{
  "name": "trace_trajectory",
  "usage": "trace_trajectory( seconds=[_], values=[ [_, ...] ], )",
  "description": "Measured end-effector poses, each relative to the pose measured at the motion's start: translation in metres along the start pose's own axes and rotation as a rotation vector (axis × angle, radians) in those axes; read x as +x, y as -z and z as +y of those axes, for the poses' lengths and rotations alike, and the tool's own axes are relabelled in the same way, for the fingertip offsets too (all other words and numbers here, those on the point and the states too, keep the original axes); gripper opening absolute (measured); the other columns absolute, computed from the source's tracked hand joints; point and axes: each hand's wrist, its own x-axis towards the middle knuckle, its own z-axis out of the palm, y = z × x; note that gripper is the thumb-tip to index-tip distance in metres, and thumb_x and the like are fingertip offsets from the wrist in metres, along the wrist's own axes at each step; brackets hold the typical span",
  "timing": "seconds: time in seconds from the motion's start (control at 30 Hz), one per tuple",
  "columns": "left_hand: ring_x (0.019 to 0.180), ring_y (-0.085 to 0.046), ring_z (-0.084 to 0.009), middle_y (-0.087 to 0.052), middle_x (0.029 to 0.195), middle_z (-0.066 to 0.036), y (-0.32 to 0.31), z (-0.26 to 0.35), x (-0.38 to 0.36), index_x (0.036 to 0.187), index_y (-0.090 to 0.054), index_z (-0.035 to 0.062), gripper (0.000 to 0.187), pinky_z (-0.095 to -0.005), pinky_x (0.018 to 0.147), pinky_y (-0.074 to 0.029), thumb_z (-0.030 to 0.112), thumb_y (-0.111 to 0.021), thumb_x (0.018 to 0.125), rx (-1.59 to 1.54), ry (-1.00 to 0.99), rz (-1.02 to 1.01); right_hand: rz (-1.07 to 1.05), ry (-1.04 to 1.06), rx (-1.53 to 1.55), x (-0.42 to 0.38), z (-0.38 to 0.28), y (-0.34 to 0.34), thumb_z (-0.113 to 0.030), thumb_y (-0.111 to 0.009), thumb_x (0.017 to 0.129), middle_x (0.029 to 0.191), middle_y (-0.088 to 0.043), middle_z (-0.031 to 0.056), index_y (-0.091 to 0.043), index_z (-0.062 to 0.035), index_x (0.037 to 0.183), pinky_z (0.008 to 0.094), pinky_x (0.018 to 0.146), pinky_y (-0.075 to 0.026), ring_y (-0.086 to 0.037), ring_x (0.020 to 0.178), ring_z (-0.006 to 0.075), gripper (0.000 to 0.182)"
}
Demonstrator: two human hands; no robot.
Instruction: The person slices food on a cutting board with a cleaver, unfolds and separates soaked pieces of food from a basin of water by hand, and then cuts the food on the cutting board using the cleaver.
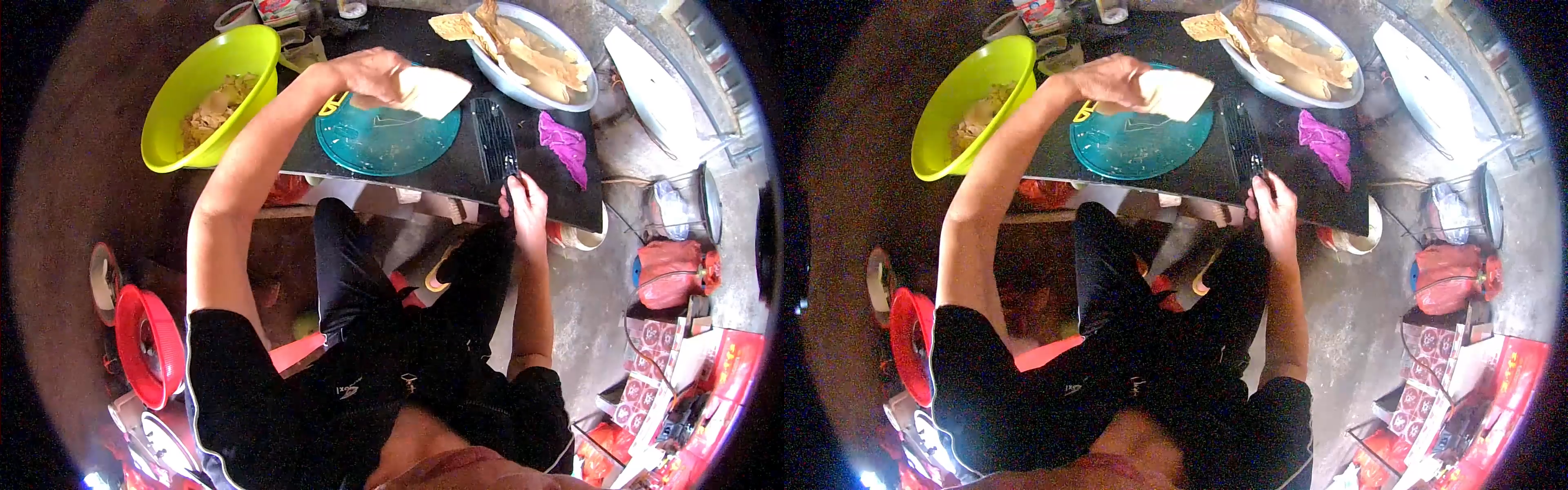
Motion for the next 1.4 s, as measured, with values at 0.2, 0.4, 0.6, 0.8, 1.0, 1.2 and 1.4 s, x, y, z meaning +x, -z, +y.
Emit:
trace_trajectory(
  seconds=[0.2,0.4,0.6,0.8,1.0,1.2,1.4],
  values=[
    [0.078,-0.061,-0.0166,-0.066,0.087,-0.011,-0.036,-0.024,0.019,0.105,-0.061,-0.0011,0.04,-0.0317,0.07,-0.05,0.025,-0.07,0.076,-0.724,0.097,0.296,-0.02,0.052,-0.012,-0.002,-0.006,0.001,-0.014,-0.055,0.09,0.069,-0.053,0.0011,-0.058,0.0011,0.092,0.0222,0.044,-0.036,-0.047,0.05,0.007,0.016],
    [0.083,-0.066,-0.0245,-0.066,0.095,-0.019,-0.118,-0.027,-0.006,0.109,-0.056,-0.0071,0.05,-0.0323,0.069,-0.053,0.03,-0.069,0.077,-0.581,0.532,0.36,-0.056,0.027,0.033,-0.005,-0.001,-0.008,-0.013,-0.056,0.09,0.069,-0.053,0.0014,-0.057,0.0031,0.101,0.0224,0.044,-0.037,-0.048,0.051,0.0075,0.019],
    [0.101,-0.06,-0.0364,-0.061,0.104,-0.027,-0.156,-0.053,-0.013,0.131,-0.032,-0.0083,0.078,-0.0411,0.085,-0.049,0.038,-0.067,0.078,-0.18,0.565,0.316,-0.136,0.082,-0.02,0.006,-0.003,-0.018,-0.015,-0.058,0.09,0.073,-0.055,0.001,-0.056,0.0032,0.109,0.0201,0.045,-0.037,-0.048,0.053,0.0054,0.026],
    [0.116,-0.049,-0.0336,-0.052,0.119,-0.015,-0.141,-0.011,-0.017,0.131,-0.042,0.0094,0.057,-0.0436,0.102,-0.034,0.024,-0.057,0.079,0.388,0.419,0.57,-0.252,-0.114,-0.196,0.032,-0.023,-0.042,-0.029,-0.051,0.094,0.064,-0.055,0.001,-0.063,-0.0011,0.1,0.0213,0.047,-0.038,-0.048,0.053,0.0047,0.031],
    [0.115,-0.051,-0.0265,-0.057,0.118,-0.014,-0.162,-0.038,0.011,0.121,-0.053,0.0082,0.039,-0.0407,0.105,-0.032,0.017,-0.052,0.083,-0.042,0.045,0.409,-0.253,0.379,-1.099,0.05,-0.024,-0.077,-0.044,-0.047,0.092,0.098,-0.063,0.0232,-0.056,-0.0059,0.119,0.0445,0.076,-0.05,-0.063,0.087,0.0394,0.048],
    [0.106,-0.056,-0.0308,-0.06,0.109,-0.017,-0.17,-0.04,0.009,0.119,-0.053,0.0058,0.037,-0.0397,0.101,-0.038,0.017,-0.057,0.084,-0.03,-0.02,0.576,-0.383,0.176,-1.163,0.061,-0.023,-0.08,-0.044,-0.045,0.092,0.098,-0.061,0.0258,-0.053,-0.0049,0.123,0.0456,0.077,-0.049,-0.061,0.089,0.0416,0.05],
    [0.1,-0.059,-0.0285,-0.064,0.097,-0.016,-0.176,-0.042,0.014,0.103,-0.062,0.0051,0.025,-0.041,0.102,-0.036,0.02,-0.057,0.083,-0.059,-0.006,0.604,-0.404,0.145,-1.223,0.081,-0.02,-0.098,-0.045,-0.044,0.092,0.1,-0.059,0.0268,-0.049,-0.0068,0.128,0.045,0.079,-0.049,-0.06,0.091,0.0409,0.053]
  ],
)
